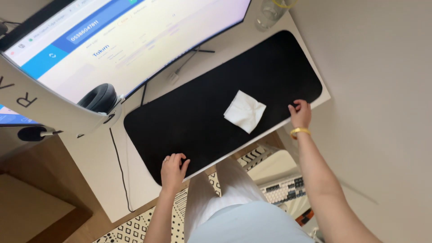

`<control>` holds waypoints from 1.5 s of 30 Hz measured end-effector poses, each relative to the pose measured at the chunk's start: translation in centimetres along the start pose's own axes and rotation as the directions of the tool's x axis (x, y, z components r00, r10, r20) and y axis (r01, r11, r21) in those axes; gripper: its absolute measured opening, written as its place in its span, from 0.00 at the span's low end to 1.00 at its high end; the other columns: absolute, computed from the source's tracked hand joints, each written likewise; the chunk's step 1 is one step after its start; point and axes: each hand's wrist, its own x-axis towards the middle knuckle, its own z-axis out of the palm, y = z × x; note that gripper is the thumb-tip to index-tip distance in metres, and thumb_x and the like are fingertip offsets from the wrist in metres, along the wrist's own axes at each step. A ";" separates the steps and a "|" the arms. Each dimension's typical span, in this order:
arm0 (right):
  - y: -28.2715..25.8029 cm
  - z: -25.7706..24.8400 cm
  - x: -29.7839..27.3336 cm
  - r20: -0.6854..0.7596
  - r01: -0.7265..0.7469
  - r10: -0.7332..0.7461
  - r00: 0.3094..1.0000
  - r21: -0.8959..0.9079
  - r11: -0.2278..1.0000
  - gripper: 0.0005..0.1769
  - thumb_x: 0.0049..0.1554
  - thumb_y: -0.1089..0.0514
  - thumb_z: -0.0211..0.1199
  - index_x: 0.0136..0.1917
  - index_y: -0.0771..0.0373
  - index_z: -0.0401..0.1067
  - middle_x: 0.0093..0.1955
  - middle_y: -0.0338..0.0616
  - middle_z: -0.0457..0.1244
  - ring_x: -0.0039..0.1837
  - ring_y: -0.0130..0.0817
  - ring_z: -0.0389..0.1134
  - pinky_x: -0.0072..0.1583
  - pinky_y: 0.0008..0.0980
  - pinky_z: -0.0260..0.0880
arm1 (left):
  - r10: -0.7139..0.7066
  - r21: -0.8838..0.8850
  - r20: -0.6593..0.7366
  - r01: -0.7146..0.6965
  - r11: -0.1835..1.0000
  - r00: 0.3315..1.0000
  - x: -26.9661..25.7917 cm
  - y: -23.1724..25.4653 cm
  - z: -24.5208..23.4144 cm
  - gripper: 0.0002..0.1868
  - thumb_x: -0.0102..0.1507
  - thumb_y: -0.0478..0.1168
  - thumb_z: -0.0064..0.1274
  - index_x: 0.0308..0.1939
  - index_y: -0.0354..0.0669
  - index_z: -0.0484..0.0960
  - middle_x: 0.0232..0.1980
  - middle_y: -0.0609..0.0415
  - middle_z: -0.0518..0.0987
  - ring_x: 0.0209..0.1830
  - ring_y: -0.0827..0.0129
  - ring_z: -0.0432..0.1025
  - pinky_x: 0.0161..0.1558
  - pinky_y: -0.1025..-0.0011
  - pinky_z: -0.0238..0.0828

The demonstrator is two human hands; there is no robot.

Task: Cleaning a gaming headset, mousepad, mouse, and keyboard with a wet wipe on a desk.

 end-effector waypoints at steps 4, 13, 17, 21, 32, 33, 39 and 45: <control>-4.1 -1.8 -1.5 -0.053 0.079 -0.112 0.992 -0.429 0.900 0.18 0.49 0.56 0.74 0.53 0.54 0.77 0.59 0.44 0.64 0.61 0.47 0.64 0.61 0.52 0.63 | 0.066 0.142 0.111 -0.081 0.987 0.992 -0.8 -2.0 0.5 0.11 0.64 0.44 0.60 0.48 0.49 0.80 0.50 0.56 0.79 0.52 0.59 0.72 0.56 0.59 0.67; -5.5 0.1 -9.0 0.203 0.052 0.072 0.977 -0.546 0.836 0.34 0.67 0.44 0.44 0.83 0.52 0.47 0.87 0.41 0.39 0.85 0.46 0.38 0.78 0.62 0.28 | 0.423 0.399 -0.051 -0.370 0.839 0.905 -4.0 -6.2 1.0 0.31 0.68 0.56 0.44 0.75 0.55 0.66 0.80 0.53 0.59 0.80 0.51 0.51 0.76 0.46 0.42; -8.9 0.9 -13.5 0.109 0.261 -0.243 0.964 -0.577 0.774 0.34 0.67 0.41 0.50 0.80 0.58 0.55 0.82 0.48 0.48 0.80 0.48 0.49 0.74 0.62 0.40 | 0.460 0.373 -0.058 -0.408 0.833 0.886 -4.9 -7.0 1.3 0.31 0.69 0.55 0.44 0.74 0.52 0.67 0.80 0.52 0.59 0.79 0.50 0.51 0.76 0.45 0.41; -13.0 2.8 -13.4 0.030 -0.138 0.143 0.989 -0.127 0.982 0.34 0.61 0.35 0.61 0.71 0.57 0.66 0.66 0.45 0.63 0.65 0.44 0.66 0.65 0.47 0.65 | 0.460 0.386 -0.030 -0.414 0.824 0.888 -4.1 -6.3 1.4 0.34 0.67 0.57 0.46 0.74 0.48 0.66 0.79 0.51 0.58 0.79 0.49 0.50 0.75 0.43 0.40; -11.6 5.8 -7.3 -0.060 -0.133 0.175 0.983 0.426 0.895 0.16 0.53 0.55 0.76 0.48 0.66 0.75 0.47 0.48 0.70 0.47 0.33 0.68 0.52 0.35 0.71 | 0.642 0.285 -0.028 -0.610 0.740 0.766 5.5 -4.8 1.8 0.36 0.67 0.55 0.51 0.74 0.41 0.66 0.79 0.51 0.62 0.81 0.59 0.53 0.78 0.50 0.41; -13.7 4.4 -7.8 -0.160 0.025 0.046 0.986 0.417 0.909 0.12 0.54 0.58 0.71 0.49 0.65 0.73 0.50 0.46 0.69 0.48 0.34 0.68 0.54 0.36 0.71 | 0.529 0.330 -0.092 -0.476 0.815 0.843 6.3 -5.7 1.3 0.35 0.67 0.52 0.52 0.74 0.40 0.66 0.79 0.49 0.63 0.80 0.58 0.54 0.78 0.50 0.41; -17.8 6.0 -11.6 0.155 0.492 -0.507 0.848 0.123 0.862 0.33 0.52 0.49 0.67 0.69 0.56 0.65 0.70 0.51 0.60 0.70 0.49 0.57 0.69 0.46 0.58 | 0.205 0.267 -0.410 -0.098 0.959 0.889 11.0 -10.5 -2.7 0.27 0.69 0.46 0.52 0.69 0.36 0.72 0.73 0.46 0.68 0.75 0.50 0.60 0.74 0.50 0.55; -19.4 10.2 -12.9 0.432 0.404 -0.267 0.861 -0.265 0.875 0.50 0.61 0.27 0.45 0.86 0.50 0.35 0.88 0.54 0.25 0.86 0.59 0.23 0.78 0.63 0.21 | -0.213 -0.143 -0.254 0.181 0.973 0.943 18.3 -11.8 -5.1 0.21 0.72 0.50 0.49 0.65 0.46 0.78 0.65 0.50 0.77 0.67 0.56 0.69 0.63 0.63 0.66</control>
